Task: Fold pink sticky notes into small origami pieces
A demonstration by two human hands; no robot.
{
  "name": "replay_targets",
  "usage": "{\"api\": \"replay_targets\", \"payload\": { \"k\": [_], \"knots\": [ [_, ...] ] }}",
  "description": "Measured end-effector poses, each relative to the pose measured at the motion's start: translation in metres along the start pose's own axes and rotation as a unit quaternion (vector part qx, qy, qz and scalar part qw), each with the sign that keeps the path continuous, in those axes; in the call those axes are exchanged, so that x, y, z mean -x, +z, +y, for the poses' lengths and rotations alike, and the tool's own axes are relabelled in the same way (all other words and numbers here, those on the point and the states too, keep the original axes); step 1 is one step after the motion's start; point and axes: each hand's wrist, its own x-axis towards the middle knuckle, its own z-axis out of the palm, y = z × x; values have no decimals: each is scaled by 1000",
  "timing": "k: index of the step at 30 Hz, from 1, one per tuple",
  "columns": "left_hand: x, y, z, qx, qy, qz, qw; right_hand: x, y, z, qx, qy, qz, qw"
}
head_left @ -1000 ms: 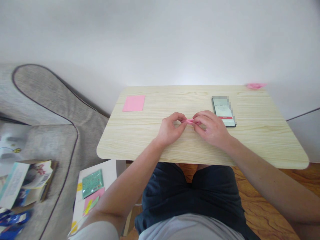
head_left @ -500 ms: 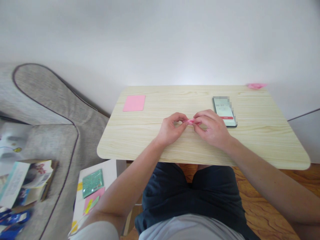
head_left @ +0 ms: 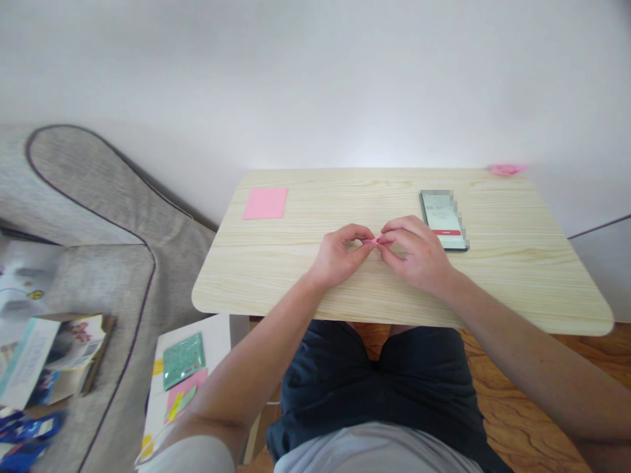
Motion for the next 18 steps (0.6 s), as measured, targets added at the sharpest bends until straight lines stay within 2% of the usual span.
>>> {"api": "replay_targets", "payload": {
  "k": [6,10,14,18],
  "knots": [
    [0,0,1,3,-5,-3,1000,-1,1,-3,3,-4,-13,1000],
    [0,0,0,43,-23,-4,999,-1,-1,-6,-36,12,-13,999],
    [-2,-1,0,77,-44,-7,996,-2,-7,-6,-102,90,-8,991],
    [-2,-2,1,77,-52,-18,996,-5,-12,-1,-113,132,-53,983]
  ]
}}
